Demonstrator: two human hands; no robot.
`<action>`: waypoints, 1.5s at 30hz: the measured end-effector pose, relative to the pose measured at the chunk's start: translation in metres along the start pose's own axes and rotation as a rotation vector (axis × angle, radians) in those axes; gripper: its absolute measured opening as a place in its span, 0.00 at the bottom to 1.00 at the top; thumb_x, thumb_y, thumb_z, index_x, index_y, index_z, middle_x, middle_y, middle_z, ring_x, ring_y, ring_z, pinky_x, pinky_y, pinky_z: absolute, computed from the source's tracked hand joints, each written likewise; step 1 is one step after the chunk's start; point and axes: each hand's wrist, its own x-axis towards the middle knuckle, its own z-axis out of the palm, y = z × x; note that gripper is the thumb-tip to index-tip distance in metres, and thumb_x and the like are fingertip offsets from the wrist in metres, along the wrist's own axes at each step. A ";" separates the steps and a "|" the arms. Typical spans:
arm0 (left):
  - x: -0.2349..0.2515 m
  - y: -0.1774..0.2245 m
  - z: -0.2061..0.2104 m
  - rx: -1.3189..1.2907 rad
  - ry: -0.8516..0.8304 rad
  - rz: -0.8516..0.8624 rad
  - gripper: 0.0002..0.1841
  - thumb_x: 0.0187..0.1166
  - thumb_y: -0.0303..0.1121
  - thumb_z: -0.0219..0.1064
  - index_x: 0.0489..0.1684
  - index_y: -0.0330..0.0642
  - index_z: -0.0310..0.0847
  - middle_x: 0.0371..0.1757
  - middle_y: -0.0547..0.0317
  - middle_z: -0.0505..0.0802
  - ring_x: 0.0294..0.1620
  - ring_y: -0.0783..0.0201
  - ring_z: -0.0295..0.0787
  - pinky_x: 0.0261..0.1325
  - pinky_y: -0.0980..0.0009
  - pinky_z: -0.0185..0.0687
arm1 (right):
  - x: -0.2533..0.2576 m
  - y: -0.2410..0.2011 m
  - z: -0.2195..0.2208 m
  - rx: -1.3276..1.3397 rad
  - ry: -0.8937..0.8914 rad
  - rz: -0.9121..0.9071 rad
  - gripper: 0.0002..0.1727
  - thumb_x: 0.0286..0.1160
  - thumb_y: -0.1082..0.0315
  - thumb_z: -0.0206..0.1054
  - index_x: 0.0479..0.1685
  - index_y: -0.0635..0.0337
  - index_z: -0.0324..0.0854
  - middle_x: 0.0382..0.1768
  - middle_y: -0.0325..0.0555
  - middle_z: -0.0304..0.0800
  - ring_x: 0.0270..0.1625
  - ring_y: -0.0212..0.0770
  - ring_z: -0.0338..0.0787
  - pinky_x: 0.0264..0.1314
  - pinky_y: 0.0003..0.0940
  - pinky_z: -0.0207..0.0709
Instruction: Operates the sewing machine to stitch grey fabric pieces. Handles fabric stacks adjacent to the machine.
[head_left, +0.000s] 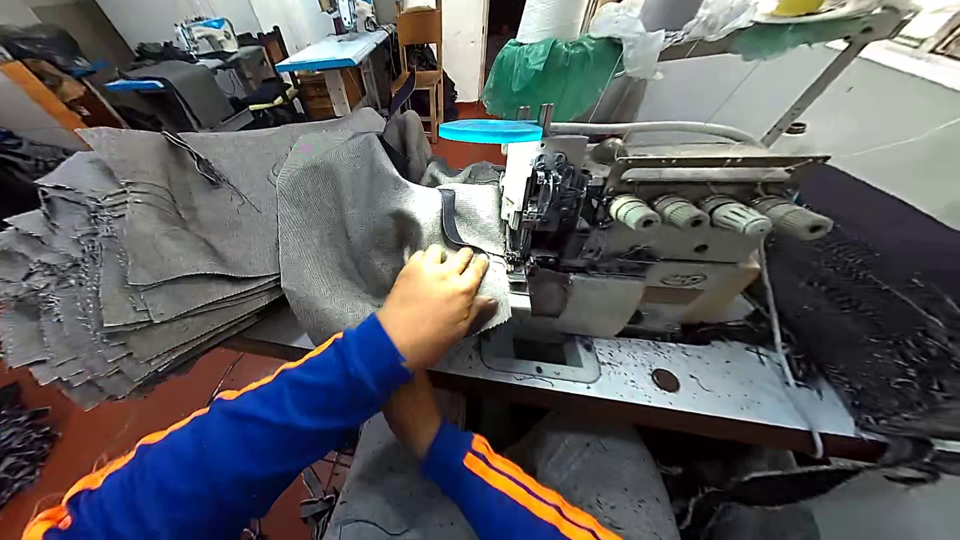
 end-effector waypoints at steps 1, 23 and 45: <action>0.010 0.005 -0.008 0.030 -0.082 -0.027 0.27 0.87 0.49 0.60 0.74 0.36 0.82 0.68 0.40 0.90 0.64 0.38 0.87 0.63 0.43 0.81 | 0.009 -0.006 -0.001 -0.178 -0.028 -0.008 0.14 0.72 0.79 0.66 0.53 0.81 0.81 0.48 0.60 0.90 0.53 0.37 0.86 0.60 0.27 0.77; 0.016 -0.020 0.047 -0.111 0.475 0.132 0.28 0.81 0.60 0.55 0.36 0.44 0.90 0.30 0.58 0.90 0.37 0.52 0.89 0.44 0.52 0.84 | 0.041 -0.211 -0.419 -1.500 0.513 0.275 0.19 0.89 0.64 0.57 0.57 0.71 0.87 0.58 0.77 0.87 0.67 0.77 0.82 0.71 0.76 0.66; 0.035 -0.054 0.019 -0.726 0.004 0.182 0.14 0.58 0.48 0.83 0.21 0.52 0.88 0.23 0.76 0.83 0.34 0.77 0.77 0.45 0.72 0.68 | 0.005 -0.213 -0.430 -1.204 0.674 0.057 0.17 0.85 0.68 0.64 0.63 0.72 0.84 0.56 0.76 0.88 0.59 0.76 0.86 0.65 0.78 0.70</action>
